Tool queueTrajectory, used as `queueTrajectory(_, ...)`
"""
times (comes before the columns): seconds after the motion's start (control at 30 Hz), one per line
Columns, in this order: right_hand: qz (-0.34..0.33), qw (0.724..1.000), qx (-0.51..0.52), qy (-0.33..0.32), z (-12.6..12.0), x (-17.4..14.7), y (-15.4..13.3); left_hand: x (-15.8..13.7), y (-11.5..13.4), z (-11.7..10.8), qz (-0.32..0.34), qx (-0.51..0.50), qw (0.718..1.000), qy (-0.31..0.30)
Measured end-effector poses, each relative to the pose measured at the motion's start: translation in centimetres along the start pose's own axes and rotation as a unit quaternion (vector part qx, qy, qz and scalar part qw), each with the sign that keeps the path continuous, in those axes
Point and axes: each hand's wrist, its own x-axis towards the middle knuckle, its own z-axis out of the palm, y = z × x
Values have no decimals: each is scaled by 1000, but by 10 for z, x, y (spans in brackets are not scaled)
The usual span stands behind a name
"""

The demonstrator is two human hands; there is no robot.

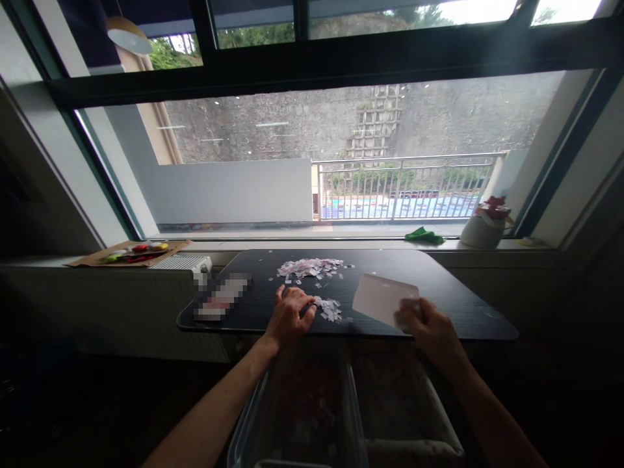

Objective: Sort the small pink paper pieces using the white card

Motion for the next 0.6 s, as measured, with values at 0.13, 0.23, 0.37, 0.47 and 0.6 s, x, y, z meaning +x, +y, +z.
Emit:
queueTrajectory(0.13,-9,999,-19,32,1,-7,5,0,0,0,3,1,1000,4)
queueTrajectory(0.23,-8,1000,2,13,7,-15,6,0,1,0,0,1,1000,3)
queueTrajectory(0.37,21,998,36,-42,15,-21,7,0,2,0,-5,1,1000,7)
queueTrajectory(0.47,34,997,59,-46,15,-22,7,1,3,0,-7,-2,1000,9)
queueTrajectory(0.6,31,998,47,0,12,-25,7,1,4,0,-8,-5,1000,7)
